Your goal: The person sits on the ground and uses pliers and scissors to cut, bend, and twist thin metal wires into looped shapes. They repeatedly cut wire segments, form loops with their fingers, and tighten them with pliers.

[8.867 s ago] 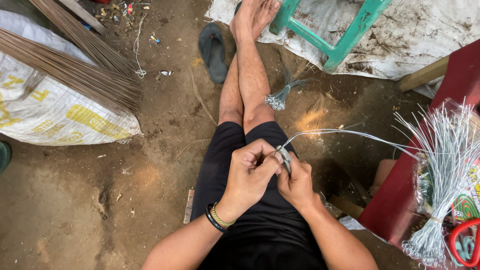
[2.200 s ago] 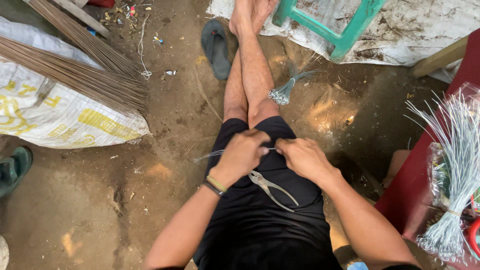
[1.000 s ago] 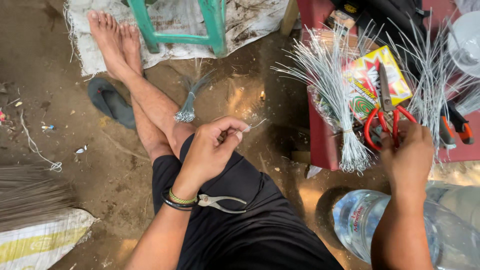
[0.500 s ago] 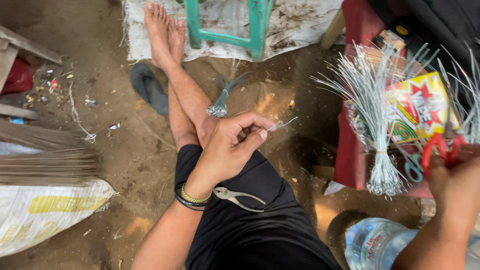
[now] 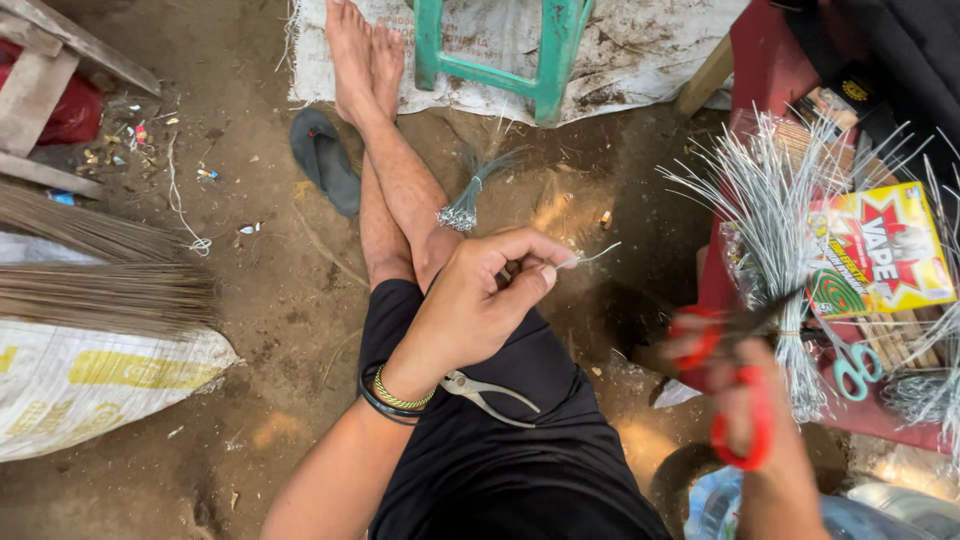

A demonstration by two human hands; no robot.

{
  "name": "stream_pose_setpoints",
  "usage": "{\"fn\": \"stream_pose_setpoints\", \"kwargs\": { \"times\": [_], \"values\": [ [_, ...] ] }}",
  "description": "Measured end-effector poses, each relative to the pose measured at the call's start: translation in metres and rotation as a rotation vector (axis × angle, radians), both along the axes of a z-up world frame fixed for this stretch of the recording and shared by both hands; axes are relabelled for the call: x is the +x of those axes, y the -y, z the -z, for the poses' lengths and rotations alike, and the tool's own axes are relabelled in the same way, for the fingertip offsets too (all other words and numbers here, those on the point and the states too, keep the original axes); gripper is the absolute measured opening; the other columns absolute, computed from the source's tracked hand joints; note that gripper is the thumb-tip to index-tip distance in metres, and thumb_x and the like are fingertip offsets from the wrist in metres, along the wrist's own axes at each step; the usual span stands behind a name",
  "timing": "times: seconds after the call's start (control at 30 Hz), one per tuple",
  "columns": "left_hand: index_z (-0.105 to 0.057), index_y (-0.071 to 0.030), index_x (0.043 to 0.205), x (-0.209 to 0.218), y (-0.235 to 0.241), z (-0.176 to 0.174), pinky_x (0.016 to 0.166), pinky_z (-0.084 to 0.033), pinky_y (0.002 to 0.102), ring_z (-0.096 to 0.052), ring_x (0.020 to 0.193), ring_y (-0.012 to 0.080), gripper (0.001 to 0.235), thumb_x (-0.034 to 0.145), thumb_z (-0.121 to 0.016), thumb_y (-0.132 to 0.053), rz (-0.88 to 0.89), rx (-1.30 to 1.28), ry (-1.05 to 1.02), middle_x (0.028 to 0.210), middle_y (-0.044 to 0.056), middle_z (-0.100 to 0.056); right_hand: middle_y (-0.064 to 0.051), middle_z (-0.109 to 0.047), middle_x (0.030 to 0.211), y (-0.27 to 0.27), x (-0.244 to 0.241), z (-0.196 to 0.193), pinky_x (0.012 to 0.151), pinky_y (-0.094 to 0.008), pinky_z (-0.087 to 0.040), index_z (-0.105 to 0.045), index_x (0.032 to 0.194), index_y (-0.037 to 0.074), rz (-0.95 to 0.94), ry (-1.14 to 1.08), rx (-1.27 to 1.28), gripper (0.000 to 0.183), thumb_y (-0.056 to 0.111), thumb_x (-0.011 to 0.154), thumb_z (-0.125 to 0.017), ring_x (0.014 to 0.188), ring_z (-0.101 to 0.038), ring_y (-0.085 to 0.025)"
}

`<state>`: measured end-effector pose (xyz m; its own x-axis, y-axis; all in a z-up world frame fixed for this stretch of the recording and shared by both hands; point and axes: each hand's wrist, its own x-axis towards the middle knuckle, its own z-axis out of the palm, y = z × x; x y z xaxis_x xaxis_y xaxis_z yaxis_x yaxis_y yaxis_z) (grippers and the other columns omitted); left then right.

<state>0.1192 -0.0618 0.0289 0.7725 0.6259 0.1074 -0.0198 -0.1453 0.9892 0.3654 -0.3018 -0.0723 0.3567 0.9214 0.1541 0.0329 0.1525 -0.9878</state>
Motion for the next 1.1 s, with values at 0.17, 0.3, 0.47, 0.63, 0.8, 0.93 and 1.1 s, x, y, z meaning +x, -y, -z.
{"fn": "stream_pose_setpoints", "kwargs": {
  "times": [0.17, 0.3, 0.47, 0.63, 0.8, 0.93, 1.1],
  "values": [
    [-0.072, -0.004, 0.111, -0.009, 0.004, -0.002, 0.062, -0.043, 0.019, -0.052, 0.07, 0.0002, 0.016, 0.097, -0.065, -0.003, -0.051, 0.048, -0.033, 0.086, -0.006, -0.065, -0.01, -0.063, 0.104, -0.049, -0.066, -0.015, 0.093, -0.035, -0.052, -0.054, 0.14, -0.007, -0.261, 0.144, -0.181, 0.077, 0.05, 0.09, -0.067, 0.098, -0.065, -0.021],
    [-0.072, -0.004, 0.11, -0.016, 0.008, -0.003, 0.06, -0.041, 0.021, -0.049, 0.068, 0.0013, 0.015, 0.097, -0.065, -0.003, -0.052, 0.018, -0.062, 0.083, -0.005, -0.063, -0.006, -0.06, 0.098, -0.081, -0.085, -0.032, 0.086, -0.032, -0.051, -0.053, 0.14, -0.007, -0.306, 0.171, -0.128, 0.08, 0.055, 0.093, -0.068, 0.092, -0.061, -0.017],
    [-0.071, -0.003, 0.107, -0.025, 0.009, -0.002, 0.058, -0.043, 0.023, -0.052, 0.065, 0.0023, 0.014, 0.096, -0.064, -0.003, -0.039, 0.021, -0.106, 0.083, -0.003, -0.07, -0.003, -0.061, 0.089, -0.1, -0.089, -0.044, 0.067, -0.029, -0.049, -0.061, 0.126, -0.003, -0.289, 0.306, -0.167, 0.087, 0.074, 0.085, -0.059, 0.078, -0.06, -0.014],
    [-0.07, -0.002, 0.108, -0.028, 0.01, -0.001, 0.059, -0.046, 0.023, -0.056, 0.066, 0.0027, 0.015, 0.095, -0.062, -0.001, -0.033, 0.042, -0.068, 0.088, 0.0, -0.074, -0.003, -0.059, 0.087, -0.105, -0.089, -0.044, 0.067, -0.029, -0.051, -0.058, 0.124, -0.004, -0.304, 0.319, -0.122, 0.079, 0.068, 0.09, -0.063, 0.075, -0.06, -0.014],
    [-0.071, -0.002, 0.108, -0.029, 0.009, -0.002, 0.058, -0.045, 0.022, -0.053, 0.065, 0.0027, 0.016, 0.095, -0.061, 0.0, -0.024, 0.037, -0.07, 0.087, 0.0, -0.074, -0.003, -0.059, 0.086, -0.106, -0.089, -0.043, 0.063, -0.027, -0.05, -0.06, 0.12, -0.002, -0.304, 0.324, -0.132, 0.076, 0.067, 0.089, -0.064, 0.073, -0.06, -0.013],
    [-0.071, -0.002, 0.106, -0.029, 0.008, -0.003, 0.057, -0.043, 0.022, -0.051, 0.064, 0.0022, 0.015, 0.094, -0.062, 0.0, -0.005, 0.026, -0.075, 0.086, -0.001, -0.073, -0.002, -0.058, 0.081, -0.106, -0.089, -0.046, 0.058, -0.027, -0.047, -0.06, 0.121, -0.002, -0.307, 0.307, -0.154, 0.069, 0.058, 0.087, -0.067, 0.068, -0.057, -0.012],
    [-0.072, -0.003, 0.102, -0.029, 0.009, -0.005, 0.056, -0.042, 0.022, -0.051, 0.064, 0.0026, 0.013, 0.093, -0.063, 0.001, 0.026, 0.046, -0.096, 0.083, 0.0, -0.07, -0.005, -0.053, 0.069, -0.107, -0.089, -0.053, 0.056, -0.03, -0.044, -0.062, 0.112, -0.001, -0.288, 0.326, -0.276, 0.042, 0.025, 0.082, -0.076, 0.062, -0.051, -0.014]
  ]
}}
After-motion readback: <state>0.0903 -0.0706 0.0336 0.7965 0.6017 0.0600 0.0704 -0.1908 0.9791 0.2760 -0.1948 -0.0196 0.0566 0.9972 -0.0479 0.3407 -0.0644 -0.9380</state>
